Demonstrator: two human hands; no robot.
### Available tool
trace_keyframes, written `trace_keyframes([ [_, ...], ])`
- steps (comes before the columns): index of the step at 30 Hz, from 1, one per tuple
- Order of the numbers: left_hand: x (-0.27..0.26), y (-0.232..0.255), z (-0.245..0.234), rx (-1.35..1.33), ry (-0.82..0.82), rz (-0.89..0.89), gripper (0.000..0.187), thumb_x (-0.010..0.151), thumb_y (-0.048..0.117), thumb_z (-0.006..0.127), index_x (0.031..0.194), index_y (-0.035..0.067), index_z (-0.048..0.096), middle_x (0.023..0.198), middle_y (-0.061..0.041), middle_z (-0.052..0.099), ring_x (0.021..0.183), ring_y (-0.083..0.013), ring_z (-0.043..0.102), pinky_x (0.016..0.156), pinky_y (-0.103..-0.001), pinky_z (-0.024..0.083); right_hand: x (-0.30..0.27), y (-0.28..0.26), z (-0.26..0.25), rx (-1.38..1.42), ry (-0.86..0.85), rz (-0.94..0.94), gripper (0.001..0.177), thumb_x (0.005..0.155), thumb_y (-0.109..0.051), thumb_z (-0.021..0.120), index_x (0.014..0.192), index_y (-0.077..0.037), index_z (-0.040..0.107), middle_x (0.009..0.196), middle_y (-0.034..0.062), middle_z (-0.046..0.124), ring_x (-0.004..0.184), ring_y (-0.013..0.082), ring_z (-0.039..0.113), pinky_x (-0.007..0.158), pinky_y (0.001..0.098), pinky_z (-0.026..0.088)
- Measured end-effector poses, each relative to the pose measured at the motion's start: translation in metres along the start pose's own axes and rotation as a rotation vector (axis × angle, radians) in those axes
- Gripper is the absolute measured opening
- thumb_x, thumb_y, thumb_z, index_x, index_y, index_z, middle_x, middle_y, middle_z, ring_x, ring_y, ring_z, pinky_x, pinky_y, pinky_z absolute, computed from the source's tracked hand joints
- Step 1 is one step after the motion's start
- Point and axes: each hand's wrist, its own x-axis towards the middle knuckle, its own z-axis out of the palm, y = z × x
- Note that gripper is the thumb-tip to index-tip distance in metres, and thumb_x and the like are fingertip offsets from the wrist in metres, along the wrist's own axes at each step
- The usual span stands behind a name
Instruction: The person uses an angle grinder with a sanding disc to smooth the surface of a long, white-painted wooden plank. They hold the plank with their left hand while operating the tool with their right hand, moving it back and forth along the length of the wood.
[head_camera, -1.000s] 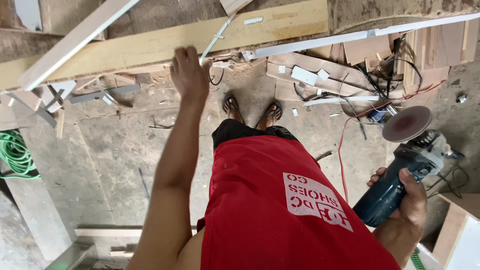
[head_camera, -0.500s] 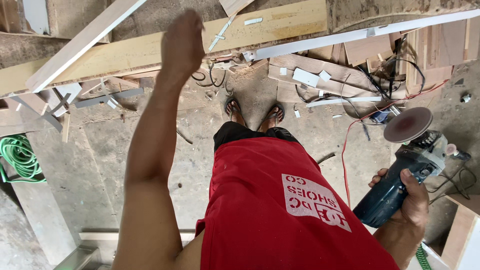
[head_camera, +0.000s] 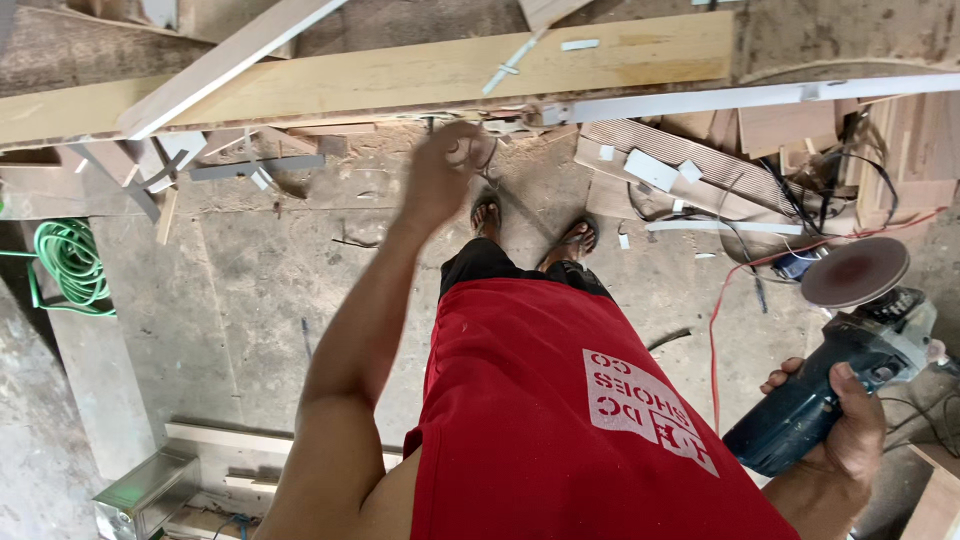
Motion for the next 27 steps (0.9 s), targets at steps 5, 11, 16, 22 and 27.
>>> trace_keyframes([
  [5, -0.002, -0.095, -0.111, 0.449, 0.481, -0.161, 0.032, 0.102, 0.026, 0.072, 0.129, 0.009, 0.069, 0.131, -0.012, 0.070, 0.123, -0.0283, 0.064, 0.109, -0.042, 0.048, 0.005, 0.018, 0.009, -0.054, 0.010, -0.001, 0.050, 0.087, -0.052, 0.074, 0.114, -0.011, 0.063, 0.104, 0.0008, 0.066, 0.092, 0.0168, 0.065, 0.087, 0.0329, 0.057],
  [11, 0.012, -0.175, -0.233, 0.849, 0.381, -0.099, 0.058, 0.106, 0.036, 0.070, 0.150, 0.003, 0.051, 0.153, -0.027, 0.043, 0.140, -0.0466, 0.036, 0.111, -0.066, 0.025, -0.022, 0.048, 0.073, -0.103, 0.061, -0.088, 0.045, 0.095, -0.048, 0.065, 0.111, -0.006, 0.067, 0.102, 0.0044, 0.070, 0.089, 0.0170, 0.069, 0.084, 0.0309, 0.061],
  [16, 0.044, -0.225, -0.296, 0.966, 0.158, 0.115, 0.065, 0.098, 0.038, 0.075, 0.147, 0.002, 0.052, 0.139, -0.023, 0.052, 0.127, -0.0454, 0.044, 0.100, -0.058, 0.034, -0.065, 0.112, 0.142, -0.022, 0.134, -0.162, 0.044, 0.092, -0.048, 0.071, 0.108, -0.007, 0.067, 0.099, 0.0054, 0.071, 0.086, 0.0181, 0.071, 0.085, 0.0333, 0.063],
  [22, 0.033, -0.214, -0.342, 0.731, 0.135, 0.700, 0.048, 0.116, 0.039, 0.039, 0.112, -0.005, 0.058, 0.101, -0.022, 0.054, 0.090, -0.0361, 0.049, 0.077, -0.046, 0.041, -0.131, 0.186, 0.235, 0.182, 0.278, -0.141, 0.051, 0.084, -0.047, 0.078, 0.108, -0.004, 0.069, 0.094, 0.0059, 0.072, 0.084, 0.0185, 0.072, 0.085, 0.0313, 0.063],
  [27, 0.011, -0.232, -0.355, 0.556, 0.125, 0.780, 0.040, 0.113, 0.033, 0.056, 0.121, -0.005, 0.062, 0.094, -0.016, 0.051, 0.084, -0.0321, 0.045, 0.075, -0.046, 0.041, -0.164, 0.247, 0.264, 0.195, 0.357, -0.217, 0.043, 0.090, -0.041, 0.073, 0.106, -0.002, 0.067, 0.095, 0.0093, 0.074, 0.079, 0.0215, 0.074, 0.076, 0.0365, 0.065],
])
